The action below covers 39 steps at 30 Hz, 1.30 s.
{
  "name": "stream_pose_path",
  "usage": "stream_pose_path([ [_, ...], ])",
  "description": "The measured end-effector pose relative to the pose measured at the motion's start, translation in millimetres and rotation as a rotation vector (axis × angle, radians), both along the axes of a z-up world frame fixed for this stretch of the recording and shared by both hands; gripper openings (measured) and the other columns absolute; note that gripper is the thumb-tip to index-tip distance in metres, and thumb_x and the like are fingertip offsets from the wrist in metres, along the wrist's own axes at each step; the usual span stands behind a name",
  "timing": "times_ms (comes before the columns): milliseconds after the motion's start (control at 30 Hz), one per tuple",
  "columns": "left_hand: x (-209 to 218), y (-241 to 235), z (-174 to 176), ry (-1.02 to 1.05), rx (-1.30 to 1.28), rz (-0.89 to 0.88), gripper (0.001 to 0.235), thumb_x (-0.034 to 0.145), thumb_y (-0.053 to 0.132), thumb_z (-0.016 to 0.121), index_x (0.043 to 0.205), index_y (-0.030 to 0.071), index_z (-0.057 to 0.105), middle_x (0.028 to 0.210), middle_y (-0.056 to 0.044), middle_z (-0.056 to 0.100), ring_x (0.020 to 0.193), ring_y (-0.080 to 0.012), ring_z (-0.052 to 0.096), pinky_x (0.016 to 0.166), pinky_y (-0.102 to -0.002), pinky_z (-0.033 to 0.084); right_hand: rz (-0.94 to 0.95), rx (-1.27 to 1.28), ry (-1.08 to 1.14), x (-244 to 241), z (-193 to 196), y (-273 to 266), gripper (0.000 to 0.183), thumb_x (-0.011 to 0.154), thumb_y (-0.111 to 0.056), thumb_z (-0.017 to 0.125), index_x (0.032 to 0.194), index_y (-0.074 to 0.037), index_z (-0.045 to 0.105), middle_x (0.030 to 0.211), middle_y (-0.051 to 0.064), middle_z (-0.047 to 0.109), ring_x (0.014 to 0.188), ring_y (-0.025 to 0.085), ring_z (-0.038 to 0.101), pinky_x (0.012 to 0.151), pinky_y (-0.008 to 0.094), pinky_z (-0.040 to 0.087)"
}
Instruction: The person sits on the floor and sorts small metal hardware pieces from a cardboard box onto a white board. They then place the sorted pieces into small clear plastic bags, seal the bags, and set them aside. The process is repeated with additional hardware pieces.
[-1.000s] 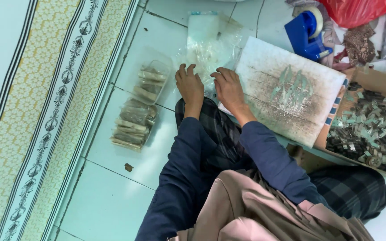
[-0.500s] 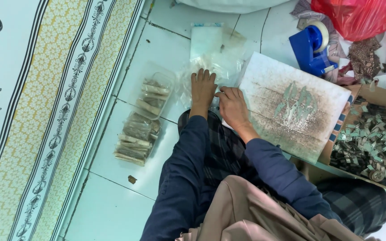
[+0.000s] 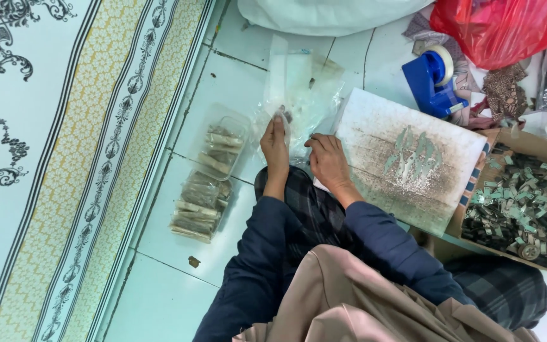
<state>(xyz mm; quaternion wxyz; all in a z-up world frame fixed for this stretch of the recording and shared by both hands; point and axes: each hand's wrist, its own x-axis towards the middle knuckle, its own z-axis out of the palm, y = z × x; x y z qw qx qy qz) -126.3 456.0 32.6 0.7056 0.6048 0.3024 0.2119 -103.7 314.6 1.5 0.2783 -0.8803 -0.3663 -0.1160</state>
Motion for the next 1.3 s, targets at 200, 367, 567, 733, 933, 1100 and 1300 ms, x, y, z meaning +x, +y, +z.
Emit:
stream_pose_path([
  [200,-47.5,-44.1,76.8,-0.196,-0.129,-0.219,0.043,0.111,0.021,0.055,0.147,-0.002,0.055,0.141,-0.031,0.058,0.135,-0.0368,0.052,0.116,-0.052,0.04,-0.062,0.324,0.257,7.6,-51.1,-22.7,0.019,0.101,-0.013,0.058,0.116,-0.006,0.067,0.114,0.016,0.065,0.108,0.035,0.064,0.099,0.046,0.049],
  [367,-96.8,-59.2,96.6,-0.222,-0.012,-0.472,0.043,0.102,0.002,0.062,0.144,-0.003,0.057,0.142,-0.026,0.061,0.137,-0.0225,0.051,0.114,-0.036,0.042,-0.215,1.116,1.215,21.5,20.9,-48.0,0.048,0.104,-0.043,0.054,0.14,-0.011,0.059,0.123,0.01,0.07,0.107,0.02,0.068,0.095,0.031,0.05],
  [567,-120.6,-48.9,56.9,-0.264,-0.988,-0.652,0.058,0.097,0.03,0.067,0.14,-0.007,0.058,0.131,-0.04,0.06,0.121,-0.0576,0.06,0.105,-0.072,0.044,0.147,1.186,1.601,2.8,103.4,-116.6,0.086,0.096,-0.075,0.034,0.145,-0.008,0.057,0.118,0.013,0.073,0.109,0.023,0.069,0.098,0.039,0.049],
  [733,-131.4,-63.2,67.1,-0.16,-1.053,-0.553,0.034,0.091,0.013,0.07,0.123,0.0,0.071,0.123,-0.031,0.068,0.116,-0.0543,0.065,0.104,-0.074,0.045,0.013,1.294,1.442,-11.8,96.6,-172.6,0.055,0.085,-0.001,0.068,0.139,0.005,0.058,0.1,0.005,0.071,0.075,0.012,0.067,0.071,0.027,0.06],
  [933,-131.7,-75.6,75.3,0.006,-1.004,-0.505,0.031,0.096,0.009,0.067,0.124,-0.004,0.069,0.126,-0.032,0.067,0.119,-0.0545,0.063,0.106,-0.07,0.046,-0.053,1.37,1.396,-33.1,154.2,-199.9,0.057,0.082,0.006,0.067,0.139,0.002,0.06,0.116,0.012,0.07,0.096,0.023,0.074,0.083,0.036,0.065],
  [1100,-127.6,-35.2,59.7,0.108,-0.107,-0.353,0.046,0.105,0.024,0.066,0.148,0.009,0.057,0.135,-0.018,0.064,0.13,-0.0317,0.06,0.114,-0.051,0.044,-0.097,1.258,1.344,-37.2,118.7,-225.5,0.054,0.082,0.008,0.068,0.136,0.006,0.061,0.114,0.017,0.07,0.098,0.023,0.072,0.087,0.036,0.063],
  [1300,-111.4,-103.4,136.9,0.019,0.167,-0.411,0.046,0.1,0.018,0.072,0.143,0.01,0.059,0.107,-0.011,0.07,0.097,-0.0231,0.071,0.083,-0.036,0.057,-0.126,1.011,1.205,-72.3,159.2,-190.5,0.047,0.079,0.002,0.079,0.125,0.004,0.07,0.094,0.004,0.068,0.088,0.008,0.065,0.078,0.024,0.061],
])
